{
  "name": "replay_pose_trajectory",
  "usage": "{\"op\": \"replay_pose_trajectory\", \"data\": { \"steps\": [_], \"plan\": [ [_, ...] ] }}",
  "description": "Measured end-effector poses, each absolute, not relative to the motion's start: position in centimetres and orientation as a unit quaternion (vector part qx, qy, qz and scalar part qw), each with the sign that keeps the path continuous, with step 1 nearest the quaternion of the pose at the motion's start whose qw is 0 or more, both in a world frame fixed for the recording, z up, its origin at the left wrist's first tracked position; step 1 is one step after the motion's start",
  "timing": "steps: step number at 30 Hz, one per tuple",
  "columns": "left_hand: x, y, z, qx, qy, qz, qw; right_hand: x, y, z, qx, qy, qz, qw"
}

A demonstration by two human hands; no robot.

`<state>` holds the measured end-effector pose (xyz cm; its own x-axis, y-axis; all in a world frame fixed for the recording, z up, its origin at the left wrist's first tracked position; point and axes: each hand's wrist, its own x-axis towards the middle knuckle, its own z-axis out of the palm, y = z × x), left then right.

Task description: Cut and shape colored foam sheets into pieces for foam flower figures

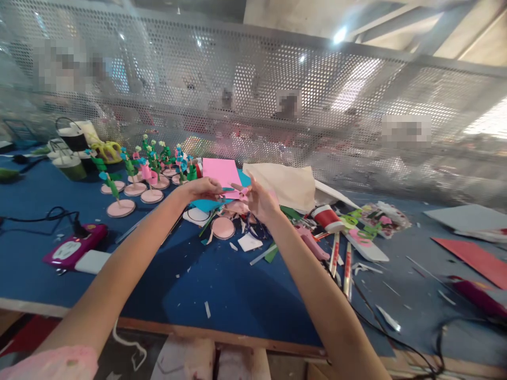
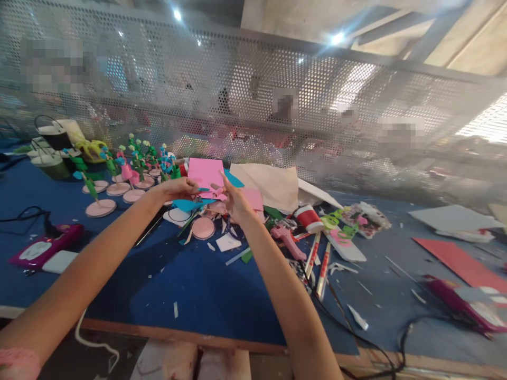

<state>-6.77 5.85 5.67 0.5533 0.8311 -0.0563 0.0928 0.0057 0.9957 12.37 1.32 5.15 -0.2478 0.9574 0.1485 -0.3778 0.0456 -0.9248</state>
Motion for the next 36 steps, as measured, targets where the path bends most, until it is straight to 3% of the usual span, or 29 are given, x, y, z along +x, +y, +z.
{"op": "replay_pose_trajectory", "data": {
  "steps": [7,17,20,26,32,36],
  "plan": [
    [-7.4,5.9,6.3,0.65,0.455,0.257,0.552,12.1,1.2,5.0,-0.376,-0.577,0.558,0.463],
    [-7.2,4.9,7.6,0.719,0.456,0.26,0.456,12.6,1.7,4.8,-0.466,-0.634,0.442,0.43],
    [-6.9,4.2,8.3,0.762,0.484,0.254,0.348,12.8,1.4,5.2,-0.487,-0.669,0.401,0.393],
    [-5.0,1.1,9.7,0.807,0.539,0.241,-0.013,12.7,1.4,5.3,-0.493,-0.686,0.388,0.369],
    [-2.1,-1.2,8.4,0.795,0.519,0.277,-0.148,12.2,1.0,5.5,-0.466,-0.542,0.522,0.466],
    [-1.0,-1.4,6.9,0.797,0.476,0.304,-0.216,12.4,1.3,5.7,-0.428,-0.503,0.541,0.521]
  ]
}}
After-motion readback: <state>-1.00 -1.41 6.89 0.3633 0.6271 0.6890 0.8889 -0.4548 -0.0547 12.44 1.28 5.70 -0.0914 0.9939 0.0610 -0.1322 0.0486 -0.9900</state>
